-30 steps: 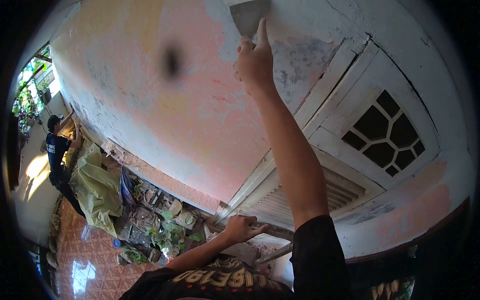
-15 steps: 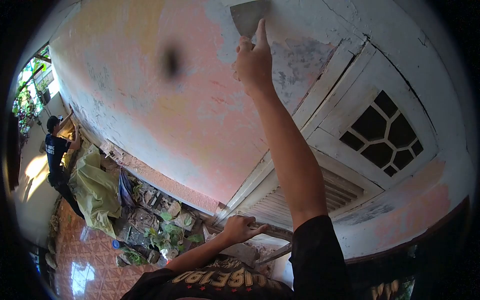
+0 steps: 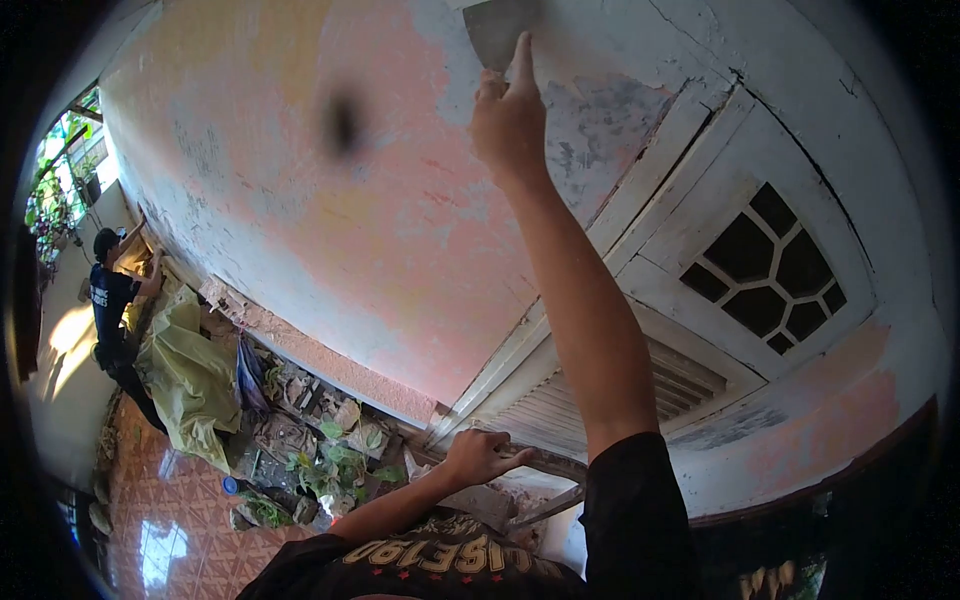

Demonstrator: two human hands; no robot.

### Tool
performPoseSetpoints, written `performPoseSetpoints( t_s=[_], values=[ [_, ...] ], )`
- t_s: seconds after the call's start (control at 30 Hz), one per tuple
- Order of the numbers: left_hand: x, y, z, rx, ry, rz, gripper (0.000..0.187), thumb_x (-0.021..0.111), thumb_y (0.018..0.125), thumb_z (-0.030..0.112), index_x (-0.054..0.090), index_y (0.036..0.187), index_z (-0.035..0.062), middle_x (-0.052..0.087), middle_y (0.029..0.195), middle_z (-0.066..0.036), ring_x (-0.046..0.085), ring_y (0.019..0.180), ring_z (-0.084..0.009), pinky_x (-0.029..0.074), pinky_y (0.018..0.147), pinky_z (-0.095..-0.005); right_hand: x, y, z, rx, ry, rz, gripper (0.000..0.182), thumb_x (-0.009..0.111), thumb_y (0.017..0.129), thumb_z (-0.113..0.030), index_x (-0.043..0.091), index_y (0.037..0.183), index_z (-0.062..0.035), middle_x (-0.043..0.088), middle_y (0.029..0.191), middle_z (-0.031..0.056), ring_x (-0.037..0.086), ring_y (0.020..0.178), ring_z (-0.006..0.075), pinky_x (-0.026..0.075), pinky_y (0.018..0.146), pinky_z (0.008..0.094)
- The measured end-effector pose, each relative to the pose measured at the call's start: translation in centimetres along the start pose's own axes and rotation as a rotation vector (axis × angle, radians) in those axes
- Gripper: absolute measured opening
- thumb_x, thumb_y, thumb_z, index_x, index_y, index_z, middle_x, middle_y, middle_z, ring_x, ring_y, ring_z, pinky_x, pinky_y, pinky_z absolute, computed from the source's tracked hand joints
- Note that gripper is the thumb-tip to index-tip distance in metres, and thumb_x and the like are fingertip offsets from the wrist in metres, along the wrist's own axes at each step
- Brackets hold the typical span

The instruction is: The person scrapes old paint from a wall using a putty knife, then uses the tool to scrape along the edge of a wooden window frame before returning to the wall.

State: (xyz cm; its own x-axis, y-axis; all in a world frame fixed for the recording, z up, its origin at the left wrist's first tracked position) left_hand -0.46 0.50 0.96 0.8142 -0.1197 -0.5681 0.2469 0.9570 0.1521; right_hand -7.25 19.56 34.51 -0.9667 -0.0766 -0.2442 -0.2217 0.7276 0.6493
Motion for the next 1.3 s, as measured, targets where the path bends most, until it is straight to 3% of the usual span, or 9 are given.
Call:
performPoseSetpoints(
  t_s=[0.1, 0.67, 0.73, 0.83, 1.13, 1.23, 1.3],
  values=[
    [-0.1, 0.1, 0.0, 0.004, -0.007, 0.019, 0.073, 0.053, 0.082, 0.073, 0.07, 0.073, 0.0027, 0.064, 0.06, -0.017, 0.066, 0.06, -0.0364, 0.053, 0.062, -0.0446, 0.0, -0.2, -1.2, 0.141, 0.089, -0.006, 0.066, 0.044, 0.101, -0.015, 0.009, 0.157, -0.0214, 0.049, 0.087, 0.0045, 0.038, 0.049, 0.0089, 0.027, 0.039, 0.0255],
    [0.4, 0.0, -0.1, 0.003, 0.006, 0.018, 0.076, 0.051, 0.082, 0.075, 0.071, 0.073, 0.0024, 0.063, 0.059, -0.018, 0.066, 0.062, -0.0373, 0.053, 0.062, -0.0458, 1.0, -0.2, -0.4, 0.158, 0.117, -0.02, 0.065, 0.045, 0.102, -0.016, 0.011, 0.157, -0.023, 0.048, 0.086, 0.0037, 0.036, 0.049, 0.0085, 0.026, 0.039, 0.0261],
    [0.5, 0.0, -0.2, 0.061, -0.003, 0.133, 0.069, 0.06, 0.081, 0.068, 0.064, 0.063, 0.0022, 0.058, 0.052, -0.016, 0.063, 0.054, -0.0364, 0.051, 0.056, -0.0444, 0.9, -0.5, 0.0, 0.135, 0.123, 0.012, 0.065, 0.046, 0.102, -0.016, 0.011, 0.157, -0.0228, 0.048, 0.086, 0.0037, 0.036, 0.049, 0.0085, 0.026, 0.039, 0.026],
    [0.7, 0.1, -0.4, 0.05, -0.005, 0.115, 0.069, 0.06, 0.081, 0.069, 0.065, 0.063, 0.0022, 0.057, 0.051, -0.016, 0.063, 0.054, -0.0367, 0.051, 0.055, -0.0443, 1.0, -0.4, 0.2, 0.157, 0.156, -0.004, 0.065, 0.045, 0.102, -0.015, 0.011, 0.157, -0.023, 0.048, 0.085, 0.0036, 0.036, 0.049, 0.0086, 0.026, 0.039, 0.0259],
    [0.5, 0.1, -0.1, 0.054, -0.011, 0.115, 0.07, 0.06, 0.08, 0.07, 0.067, 0.066, 0.0029, 0.056, 0.05, -0.016, 0.062, 0.053, -0.037, 0.05, 0.055, -0.0445, -0.7, -0.7, 3.1, 0.016, -0.029, 0.0, 0.068, 0.048, 0.1, -0.015, 0.011, 0.157, -0.0229, 0.049, 0.087, 0.0037, 0.037, 0.048, 0.0087, 0.029, 0.038, 0.0259],
    [0.1, 0.1, 0.0, 0.044, -0.016, 0.079, 0.07, 0.059, 0.081, 0.071, 0.068, 0.067, 0.0027, 0.057, 0.051, -0.017, 0.062, 0.055, -0.0375, 0.05, 0.056, -0.0449, -2.7, -2.7, 4.6, -0.032, -0.151, -0.055, 0.067, 0.048, 0.099, -0.014, 0.014, 0.156, -0.0162, 0.05, 0.089, 0.0047, 0.041, 0.055, 0.0086, 0.035, 0.042, 0.0256],
    [0.0, 0.0, 0.1, 0.034, -0.044, 0.068, 0.07, 0.059, 0.081, 0.071, 0.068, 0.068, 0.0023, 0.057, 0.052, -0.017, 0.063, 0.056, -0.0377, 0.05, 0.056, -0.0451, -4.5, -5.8, 6.0, -0.234, -0.307, 0.075, 0.064, 0.048, 0.098, -0.011, 0.017, 0.154, -0.0085, 0.051, 0.091, 0.0059, 0.045, 0.064, 0.0074, 0.039, 0.048, 0.0229]
  ],
)
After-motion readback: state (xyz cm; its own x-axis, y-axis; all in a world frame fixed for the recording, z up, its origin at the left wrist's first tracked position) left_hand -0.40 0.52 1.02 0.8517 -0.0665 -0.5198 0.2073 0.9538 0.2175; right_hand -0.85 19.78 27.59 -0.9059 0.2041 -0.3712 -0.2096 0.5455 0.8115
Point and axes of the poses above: each hand's wrist, its own y-axis towards the middle knuckle, its own x-axis out of the palm, z = x × y, the point moved 2 cm from there along y, towards the middle knuckle
